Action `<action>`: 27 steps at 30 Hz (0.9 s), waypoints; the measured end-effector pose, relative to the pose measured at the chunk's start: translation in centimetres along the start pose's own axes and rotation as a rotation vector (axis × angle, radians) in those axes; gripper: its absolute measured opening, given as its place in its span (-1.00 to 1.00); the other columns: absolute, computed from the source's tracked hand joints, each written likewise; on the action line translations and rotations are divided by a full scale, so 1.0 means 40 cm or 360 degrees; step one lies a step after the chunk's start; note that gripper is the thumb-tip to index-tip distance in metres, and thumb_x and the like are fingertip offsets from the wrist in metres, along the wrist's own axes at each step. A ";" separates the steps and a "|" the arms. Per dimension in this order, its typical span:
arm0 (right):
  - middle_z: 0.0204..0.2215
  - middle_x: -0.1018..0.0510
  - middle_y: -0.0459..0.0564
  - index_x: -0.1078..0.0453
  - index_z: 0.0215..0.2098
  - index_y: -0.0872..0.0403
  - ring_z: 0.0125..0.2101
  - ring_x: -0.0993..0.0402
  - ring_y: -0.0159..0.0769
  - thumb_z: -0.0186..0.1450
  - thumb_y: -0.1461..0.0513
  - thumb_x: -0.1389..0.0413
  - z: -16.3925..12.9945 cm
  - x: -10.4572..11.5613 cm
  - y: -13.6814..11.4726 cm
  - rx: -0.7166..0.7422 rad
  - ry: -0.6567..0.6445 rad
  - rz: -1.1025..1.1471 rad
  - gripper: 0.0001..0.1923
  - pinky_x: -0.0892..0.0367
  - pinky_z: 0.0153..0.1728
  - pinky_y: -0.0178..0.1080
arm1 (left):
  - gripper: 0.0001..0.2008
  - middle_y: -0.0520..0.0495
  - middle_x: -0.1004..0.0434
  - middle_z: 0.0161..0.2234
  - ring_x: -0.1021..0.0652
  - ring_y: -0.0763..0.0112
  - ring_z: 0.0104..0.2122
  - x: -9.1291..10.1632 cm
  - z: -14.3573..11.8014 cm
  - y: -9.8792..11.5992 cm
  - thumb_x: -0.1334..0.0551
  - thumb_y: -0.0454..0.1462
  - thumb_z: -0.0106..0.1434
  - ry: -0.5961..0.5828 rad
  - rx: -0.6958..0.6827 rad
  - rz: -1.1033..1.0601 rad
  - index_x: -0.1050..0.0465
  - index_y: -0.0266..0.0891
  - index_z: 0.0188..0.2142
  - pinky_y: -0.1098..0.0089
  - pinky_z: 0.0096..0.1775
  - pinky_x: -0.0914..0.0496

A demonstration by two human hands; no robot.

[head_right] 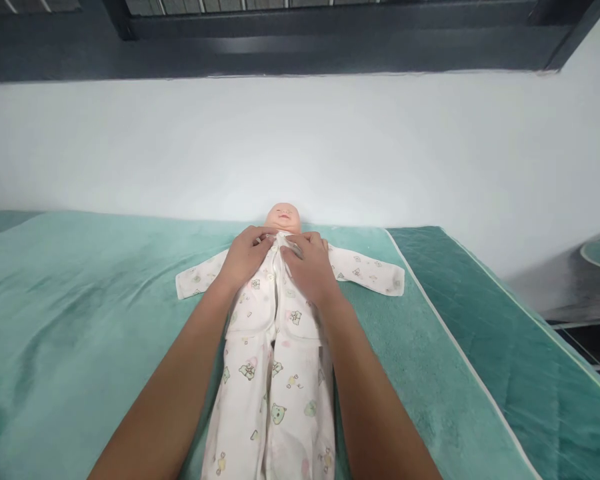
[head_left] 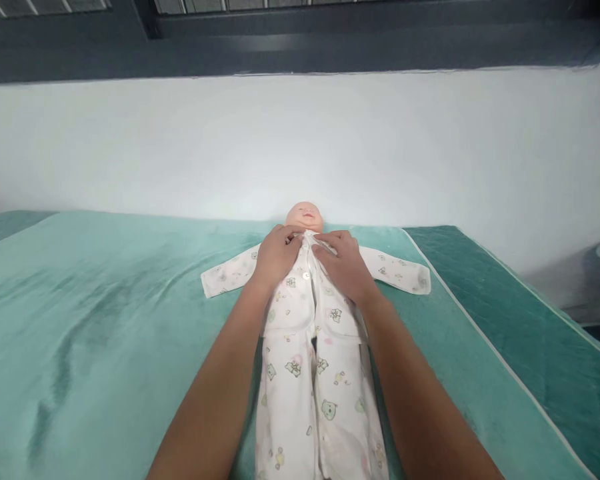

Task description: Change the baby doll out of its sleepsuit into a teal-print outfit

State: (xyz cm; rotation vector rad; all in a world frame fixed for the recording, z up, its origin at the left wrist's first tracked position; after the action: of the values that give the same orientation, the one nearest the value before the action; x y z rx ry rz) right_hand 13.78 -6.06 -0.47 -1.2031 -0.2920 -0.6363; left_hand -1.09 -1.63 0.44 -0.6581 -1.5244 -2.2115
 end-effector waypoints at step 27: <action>-0.46 -0.47 0.12 -0.30 -0.44 0.10 -0.43 -0.36 -0.20 0.27 0.23 0.00 -0.008 -0.016 -0.074 -0.0076 -0.0078 -0.0804 -0.85 -0.06 -0.43 -0.23 | -0.83 -0.04 -0.53 -0.34 -0.46 0.47 -0.39 0.029 -0.055 0.025 -0.26 -0.17 0.13 -0.0238 0.0196 -0.0614 -0.47 -0.23 -0.38 0.46 -0.36 -0.31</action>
State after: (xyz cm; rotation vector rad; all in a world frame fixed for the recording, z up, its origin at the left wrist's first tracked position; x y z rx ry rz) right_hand 11.47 -6.79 1.36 -1.1975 -0.6360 -1.0554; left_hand -1.87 -4.07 1.19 -0.5372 -1.9884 -2.3553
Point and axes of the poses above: each hand's wrist, its own z-axis towards the middle knuckle, its own x-axis out of the back of the hand, y = z × x, the point moved 2 cm from there along z, towards the middle knuckle
